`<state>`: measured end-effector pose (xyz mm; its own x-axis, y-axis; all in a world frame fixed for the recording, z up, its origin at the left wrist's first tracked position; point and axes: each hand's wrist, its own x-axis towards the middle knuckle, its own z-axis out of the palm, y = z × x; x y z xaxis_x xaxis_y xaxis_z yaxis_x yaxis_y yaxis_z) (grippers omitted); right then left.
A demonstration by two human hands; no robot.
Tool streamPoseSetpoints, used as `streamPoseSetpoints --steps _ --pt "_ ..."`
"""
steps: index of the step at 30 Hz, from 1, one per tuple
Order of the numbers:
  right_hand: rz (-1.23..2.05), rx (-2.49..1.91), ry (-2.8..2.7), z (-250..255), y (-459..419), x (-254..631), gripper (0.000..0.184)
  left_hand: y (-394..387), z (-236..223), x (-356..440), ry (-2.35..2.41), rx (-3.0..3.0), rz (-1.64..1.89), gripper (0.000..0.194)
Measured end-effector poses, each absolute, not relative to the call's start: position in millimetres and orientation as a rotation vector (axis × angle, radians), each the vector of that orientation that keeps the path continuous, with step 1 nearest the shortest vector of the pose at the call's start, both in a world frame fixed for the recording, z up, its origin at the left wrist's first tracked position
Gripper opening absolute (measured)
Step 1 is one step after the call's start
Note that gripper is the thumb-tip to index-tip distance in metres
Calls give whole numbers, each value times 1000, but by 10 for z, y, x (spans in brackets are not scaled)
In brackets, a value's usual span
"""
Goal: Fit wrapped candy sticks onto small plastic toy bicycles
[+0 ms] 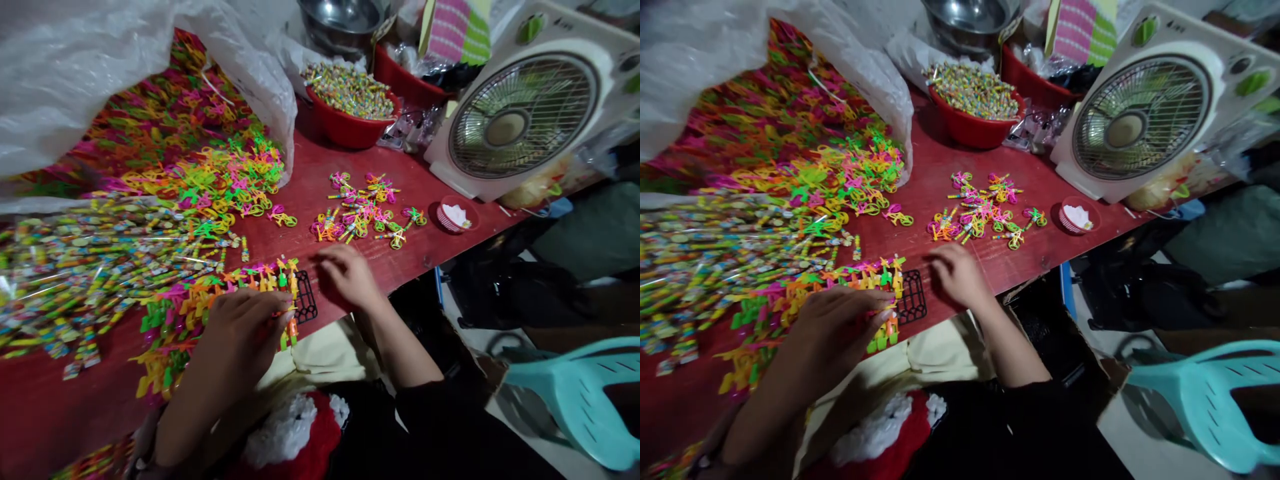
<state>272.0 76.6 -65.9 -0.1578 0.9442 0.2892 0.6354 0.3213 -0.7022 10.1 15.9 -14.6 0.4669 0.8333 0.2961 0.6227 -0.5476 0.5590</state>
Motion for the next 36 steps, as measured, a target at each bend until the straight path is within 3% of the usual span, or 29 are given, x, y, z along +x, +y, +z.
streamPoseSetpoints --steps 3,5,11,17,20,25,31,36 --pt "115 -1844 -1434 -573 911 3399 27 176 -182 94 1207 2363 790 15" --pt "-12 -2042 -1334 -581 976 3771 33 193 -186 105 1199 2377 806 15" --pt "38 -2062 -1529 -758 809 3999 33 228 -169 164 1242 2401 834 18" --pt "-200 -2097 -1384 -782 604 3661 30 230 -108 224 1314 2414 799 20" --pt "-78 -2185 -1411 -793 594 3598 34 237 -66 250 1335 2483 848 20" --pt "203 -2217 -1310 -700 460 3759 17 247 -40 298 1333 2689 623 30" --pt "1021 -1554 -1039 -555 288 3405 42 259 -51 327 1355 2733 554 22" --pt "1632 -1171 -1033 -672 167 2661 44 254 -63 326 1391 2698 562 28"
